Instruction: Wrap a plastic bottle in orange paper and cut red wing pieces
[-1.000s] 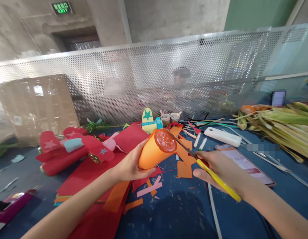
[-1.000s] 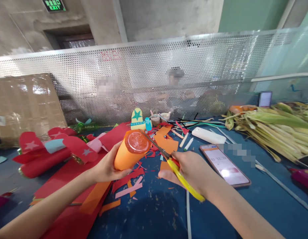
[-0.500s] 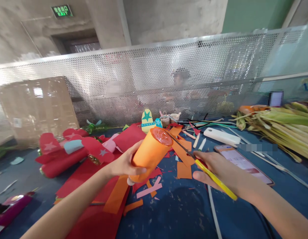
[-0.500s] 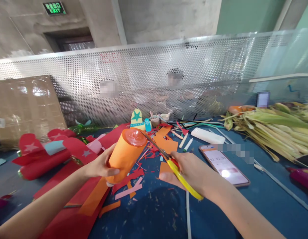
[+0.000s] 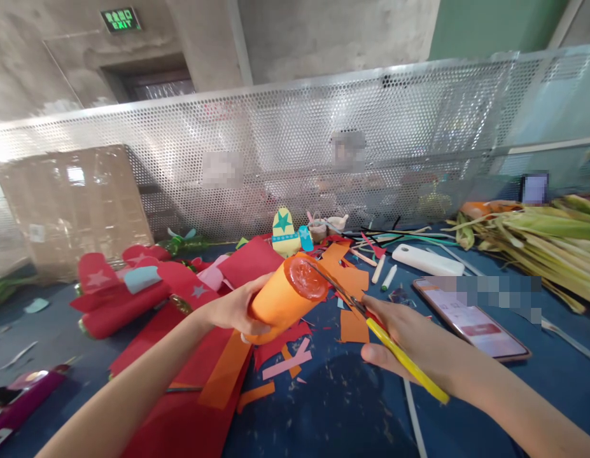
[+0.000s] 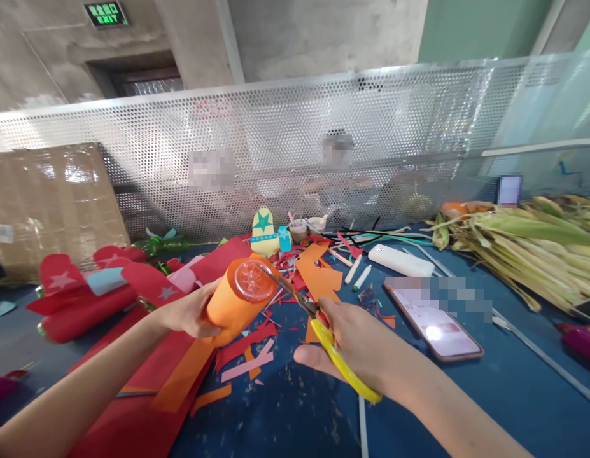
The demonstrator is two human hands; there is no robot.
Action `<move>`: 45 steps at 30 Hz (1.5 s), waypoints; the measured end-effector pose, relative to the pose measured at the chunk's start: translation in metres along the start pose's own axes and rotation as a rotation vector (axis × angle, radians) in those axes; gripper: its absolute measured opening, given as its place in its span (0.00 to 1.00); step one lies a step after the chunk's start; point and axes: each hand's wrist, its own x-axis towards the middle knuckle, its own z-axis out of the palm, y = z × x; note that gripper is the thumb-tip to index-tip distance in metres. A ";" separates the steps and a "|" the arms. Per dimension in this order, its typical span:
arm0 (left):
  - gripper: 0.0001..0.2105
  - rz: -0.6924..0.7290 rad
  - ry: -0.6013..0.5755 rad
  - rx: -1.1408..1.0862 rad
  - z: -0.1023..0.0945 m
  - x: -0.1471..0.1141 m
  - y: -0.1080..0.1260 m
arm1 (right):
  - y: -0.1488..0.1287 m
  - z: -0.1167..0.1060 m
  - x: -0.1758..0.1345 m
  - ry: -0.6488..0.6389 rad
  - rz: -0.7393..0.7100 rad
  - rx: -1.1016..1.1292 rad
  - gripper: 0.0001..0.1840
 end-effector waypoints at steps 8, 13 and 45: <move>0.37 0.035 0.002 0.002 -0.002 -0.002 -0.004 | 0.007 0.016 0.005 0.126 -0.121 0.040 0.30; 0.36 0.029 -0.021 0.019 -0.008 0.001 -0.010 | 0.007 0.019 0.006 0.140 -0.084 0.046 0.29; 0.28 -0.044 -0.309 -0.157 -0.010 -0.004 0.018 | -0.017 0.024 -0.001 0.049 -0.115 0.020 0.44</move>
